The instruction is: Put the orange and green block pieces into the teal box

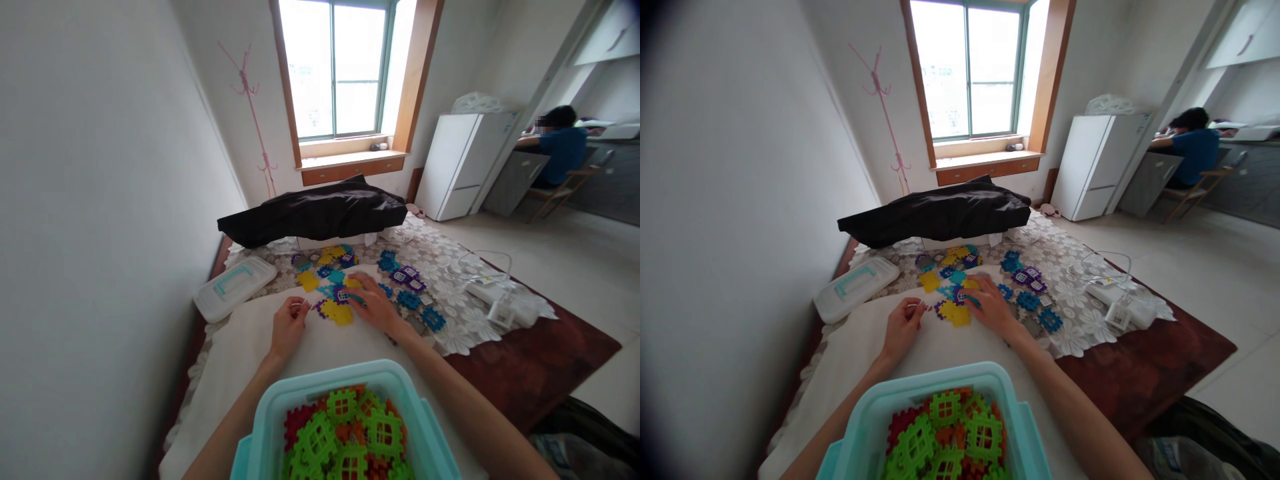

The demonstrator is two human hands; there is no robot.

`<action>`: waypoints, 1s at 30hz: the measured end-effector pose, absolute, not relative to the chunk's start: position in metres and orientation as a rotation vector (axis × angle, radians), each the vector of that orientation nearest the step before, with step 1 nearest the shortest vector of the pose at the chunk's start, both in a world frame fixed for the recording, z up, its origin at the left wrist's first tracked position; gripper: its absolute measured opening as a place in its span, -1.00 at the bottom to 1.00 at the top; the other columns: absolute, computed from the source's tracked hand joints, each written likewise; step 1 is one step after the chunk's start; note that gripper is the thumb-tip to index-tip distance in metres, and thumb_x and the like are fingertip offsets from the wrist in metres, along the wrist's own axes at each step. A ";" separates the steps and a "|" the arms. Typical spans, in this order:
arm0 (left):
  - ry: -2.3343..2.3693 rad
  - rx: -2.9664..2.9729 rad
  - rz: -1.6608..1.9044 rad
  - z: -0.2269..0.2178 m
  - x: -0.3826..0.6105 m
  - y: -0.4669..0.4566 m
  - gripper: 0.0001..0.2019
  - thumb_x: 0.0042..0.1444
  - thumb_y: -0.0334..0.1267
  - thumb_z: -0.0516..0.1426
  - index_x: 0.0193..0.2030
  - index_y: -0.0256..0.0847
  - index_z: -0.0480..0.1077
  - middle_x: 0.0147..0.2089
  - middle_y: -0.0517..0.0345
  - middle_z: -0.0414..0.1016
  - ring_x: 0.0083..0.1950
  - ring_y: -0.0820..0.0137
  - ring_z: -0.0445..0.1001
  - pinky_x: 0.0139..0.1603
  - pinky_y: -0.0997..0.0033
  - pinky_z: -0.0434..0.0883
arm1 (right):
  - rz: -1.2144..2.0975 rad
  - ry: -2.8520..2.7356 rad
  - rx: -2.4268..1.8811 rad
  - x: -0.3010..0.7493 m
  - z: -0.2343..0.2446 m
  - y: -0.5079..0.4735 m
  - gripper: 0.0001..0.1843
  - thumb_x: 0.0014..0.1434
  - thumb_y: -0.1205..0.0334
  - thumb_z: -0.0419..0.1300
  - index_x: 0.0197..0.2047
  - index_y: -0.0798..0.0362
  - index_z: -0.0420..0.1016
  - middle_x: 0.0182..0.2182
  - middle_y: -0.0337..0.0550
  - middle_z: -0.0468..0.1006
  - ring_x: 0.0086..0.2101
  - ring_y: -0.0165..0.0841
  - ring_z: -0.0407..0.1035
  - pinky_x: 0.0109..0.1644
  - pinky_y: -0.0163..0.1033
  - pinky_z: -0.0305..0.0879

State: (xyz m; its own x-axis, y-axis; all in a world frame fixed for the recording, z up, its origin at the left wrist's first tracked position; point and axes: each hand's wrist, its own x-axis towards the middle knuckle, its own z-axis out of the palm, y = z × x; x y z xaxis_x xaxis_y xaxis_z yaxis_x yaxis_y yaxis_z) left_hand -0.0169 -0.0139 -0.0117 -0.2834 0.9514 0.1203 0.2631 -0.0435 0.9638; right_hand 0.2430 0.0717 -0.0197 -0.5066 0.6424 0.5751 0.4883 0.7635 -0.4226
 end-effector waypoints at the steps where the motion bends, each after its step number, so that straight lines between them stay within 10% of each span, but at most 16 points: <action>1: 1.593 1.296 1.379 -0.011 -0.017 -0.014 -0.55 0.14 0.21 0.25 -0.16 -0.18 0.41 -0.30 0.06 0.64 -0.52 0.43 0.37 -0.51 0.45 0.30 | 0.296 -2.269 -0.762 0.236 -0.015 0.062 -0.68 0.38 0.24 0.15 0.12 -0.14 0.61 0.28 -0.07 0.41 0.27 -0.16 0.26 0.38 0.06 0.23; 21: 1.596 1.381 1.318 -0.007 -0.018 -0.014 -0.60 0.19 0.17 0.22 -0.25 -0.17 0.39 -0.27 0.04 0.66 -0.44 0.37 0.46 -0.44 0.43 0.35 | 0.502 -2.454 -0.440 0.204 -0.011 0.030 -0.79 0.41 0.27 0.16 -0.04 0.04 0.63 -0.04 -0.05 0.67 0.00 -0.27 0.52 0.20 -0.12 0.38; 30: 1.531 1.480 1.270 -0.016 -0.019 -0.013 -0.64 0.27 0.13 0.17 -0.11 -0.14 0.38 -0.31 0.13 0.63 -0.48 0.38 0.42 -0.43 0.42 0.35 | 0.525 -2.586 -0.461 0.205 -0.007 0.025 -0.60 0.37 0.30 0.17 0.25 0.03 0.48 0.31 0.00 0.43 0.33 -0.25 0.26 0.44 -0.12 0.19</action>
